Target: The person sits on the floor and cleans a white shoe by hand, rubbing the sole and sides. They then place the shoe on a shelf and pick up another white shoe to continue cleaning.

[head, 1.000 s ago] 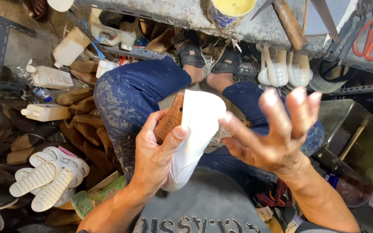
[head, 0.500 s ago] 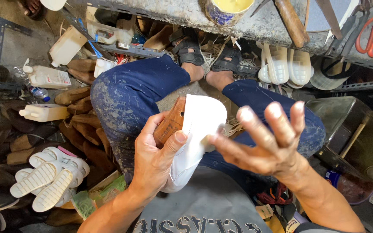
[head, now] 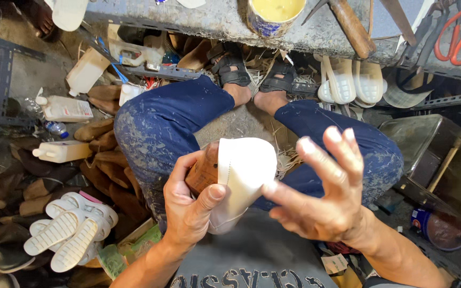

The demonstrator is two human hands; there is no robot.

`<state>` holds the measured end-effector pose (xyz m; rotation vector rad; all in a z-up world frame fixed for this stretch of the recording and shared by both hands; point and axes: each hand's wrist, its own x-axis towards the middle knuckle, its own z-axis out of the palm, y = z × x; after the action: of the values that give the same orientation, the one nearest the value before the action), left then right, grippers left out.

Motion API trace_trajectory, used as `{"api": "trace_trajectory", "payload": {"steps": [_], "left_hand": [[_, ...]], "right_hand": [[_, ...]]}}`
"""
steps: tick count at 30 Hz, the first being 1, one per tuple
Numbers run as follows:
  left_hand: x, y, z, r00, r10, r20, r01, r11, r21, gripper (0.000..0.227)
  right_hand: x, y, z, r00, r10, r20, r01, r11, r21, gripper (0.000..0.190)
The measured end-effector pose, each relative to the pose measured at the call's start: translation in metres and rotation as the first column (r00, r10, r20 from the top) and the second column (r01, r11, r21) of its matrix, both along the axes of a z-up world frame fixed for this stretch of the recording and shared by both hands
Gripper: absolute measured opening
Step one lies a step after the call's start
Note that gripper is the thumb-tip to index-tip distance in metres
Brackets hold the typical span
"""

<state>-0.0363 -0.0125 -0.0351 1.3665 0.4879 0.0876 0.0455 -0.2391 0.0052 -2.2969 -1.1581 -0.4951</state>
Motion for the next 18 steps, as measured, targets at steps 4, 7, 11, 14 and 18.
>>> {"api": "trace_trajectory", "payload": {"steps": [4,7,11,14,18], "left_hand": [[-0.002,0.001,-0.004,1.0,0.009,0.015,-0.009,1.0,-0.005,0.066],[-0.003,0.002,-0.006,1.0,0.011,0.018,-0.011,1.0,0.013,0.065],[-0.004,0.002,-0.007,0.999,0.02,0.027,-0.02,1.0,0.009,0.065],[-0.006,0.003,-0.012,0.999,0.015,0.051,-0.016,0.999,0.029,0.067],[-0.007,0.003,-0.015,0.99,-0.008,0.141,0.004,1.0,0.029,0.067]], "right_hand": [[-0.003,0.0,-0.002,0.997,0.002,0.08,-0.001,1.0,-0.01,0.037],[-0.001,0.003,0.004,0.996,0.005,0.084,-0.004,1.0,-0.012,0.038],[0.001,0.003,0.005,0.996,0.039,0.085,-0.036,0.998,-0.044,0.037],[0.006,0.002,0.011,0.997,-0.02,-0.076,0.017,0.999,-0.038,0.042],[0.004,0.001,0.016,0.99,-0.008,-0.143,0.006,1.0,-0.018,0.043]]}}
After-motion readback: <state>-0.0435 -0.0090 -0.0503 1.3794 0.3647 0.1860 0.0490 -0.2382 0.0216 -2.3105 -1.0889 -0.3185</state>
